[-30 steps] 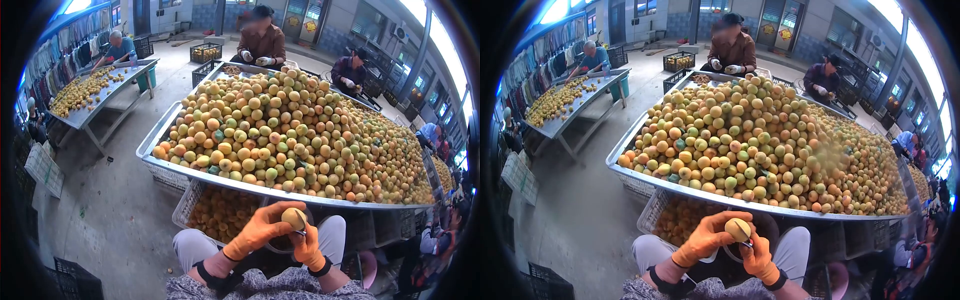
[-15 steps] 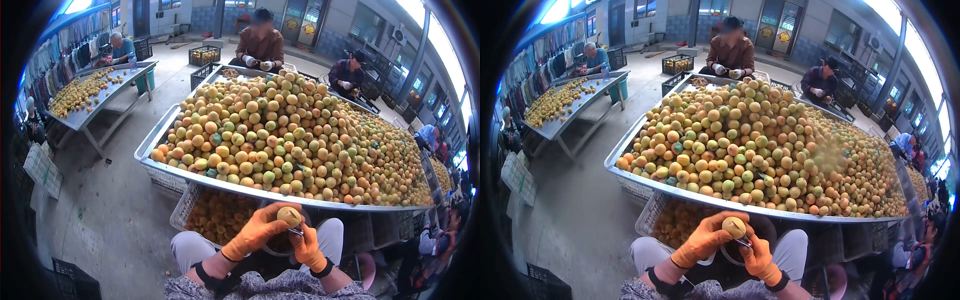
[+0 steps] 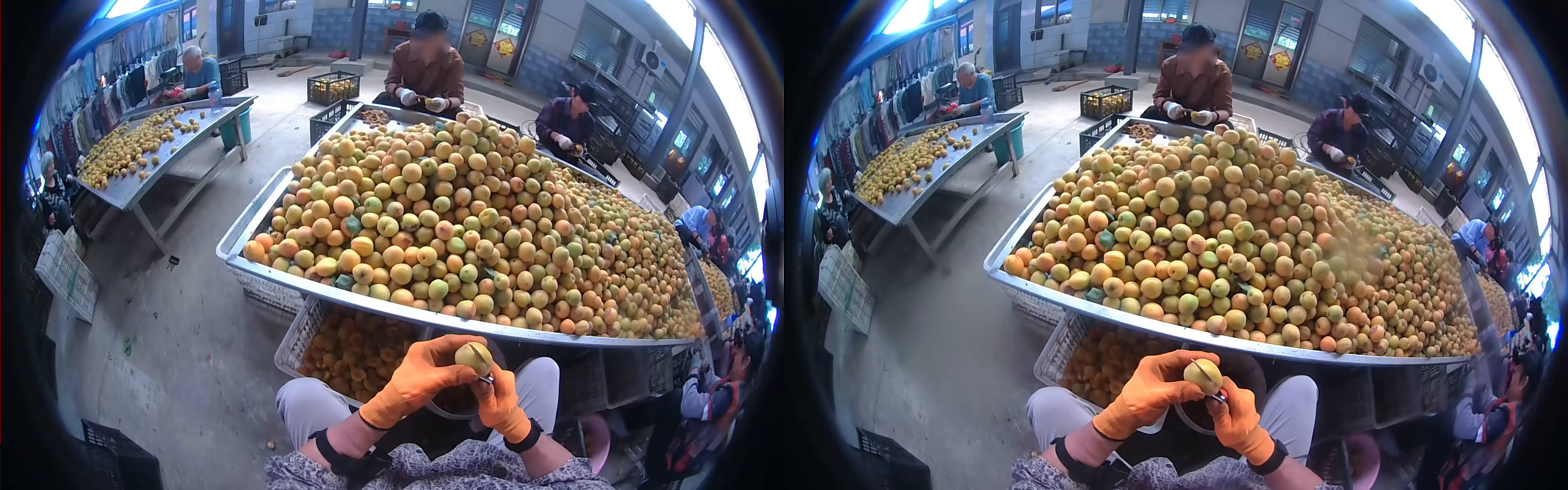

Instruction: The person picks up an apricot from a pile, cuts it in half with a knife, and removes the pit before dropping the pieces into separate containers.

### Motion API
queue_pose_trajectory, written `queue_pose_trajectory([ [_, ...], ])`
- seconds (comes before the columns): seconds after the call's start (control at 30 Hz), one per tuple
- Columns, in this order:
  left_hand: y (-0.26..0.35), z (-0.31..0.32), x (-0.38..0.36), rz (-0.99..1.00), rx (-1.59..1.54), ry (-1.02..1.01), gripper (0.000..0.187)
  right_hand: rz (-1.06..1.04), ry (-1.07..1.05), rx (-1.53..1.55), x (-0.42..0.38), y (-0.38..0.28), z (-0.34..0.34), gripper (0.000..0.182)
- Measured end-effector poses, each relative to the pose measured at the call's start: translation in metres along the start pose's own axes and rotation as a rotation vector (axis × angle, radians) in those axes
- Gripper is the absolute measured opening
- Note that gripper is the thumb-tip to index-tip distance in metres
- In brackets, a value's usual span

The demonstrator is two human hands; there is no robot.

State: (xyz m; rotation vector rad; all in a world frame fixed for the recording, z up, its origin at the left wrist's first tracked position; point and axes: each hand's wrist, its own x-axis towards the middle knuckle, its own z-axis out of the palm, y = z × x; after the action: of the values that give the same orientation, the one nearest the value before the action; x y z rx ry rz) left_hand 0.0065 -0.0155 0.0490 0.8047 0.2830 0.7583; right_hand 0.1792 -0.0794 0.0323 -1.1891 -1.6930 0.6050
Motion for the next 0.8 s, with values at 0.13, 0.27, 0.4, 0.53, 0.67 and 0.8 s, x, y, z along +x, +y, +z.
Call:
queue_pose_trajectory([
  [0.13,0.004,-0.006,-0.002,0.077,0.213,0.104,0.046,0.084,-0.116,-0.024,0.002,0.000,-0.013,0.037],
  [0.27,0.004,-0.020,0.001,0.197,0.736,0.196,0.044,0.229,-0.275,-0.135,0.012,-0.009,-0.024,0.037],
  [0.4,0.010,-0.021,0.008,0.020,0.637,0.247,0.046,0.374,-0.293,-0.359,0.018,-0.023,-0.037,0.038],
  [0.53,0.019,-0.028,0.012,0.172,0.436,0.396,0.040,0.414,0.008,-0.100,0.012,-0.036,-0.055,0.033],
  [0.67,0.002,-0.031,0.014,0.108,-0.060,0.081,0.031,0.298,0.102,0.172,0.026,-0.032,-0.041,0.033],
  [0.8,-0.031,-0.028,0.021,0.374,0.424,0.137,0.030,0.068,-0.085,0.001,0.047,-0.020,-0.025,0.057],
])
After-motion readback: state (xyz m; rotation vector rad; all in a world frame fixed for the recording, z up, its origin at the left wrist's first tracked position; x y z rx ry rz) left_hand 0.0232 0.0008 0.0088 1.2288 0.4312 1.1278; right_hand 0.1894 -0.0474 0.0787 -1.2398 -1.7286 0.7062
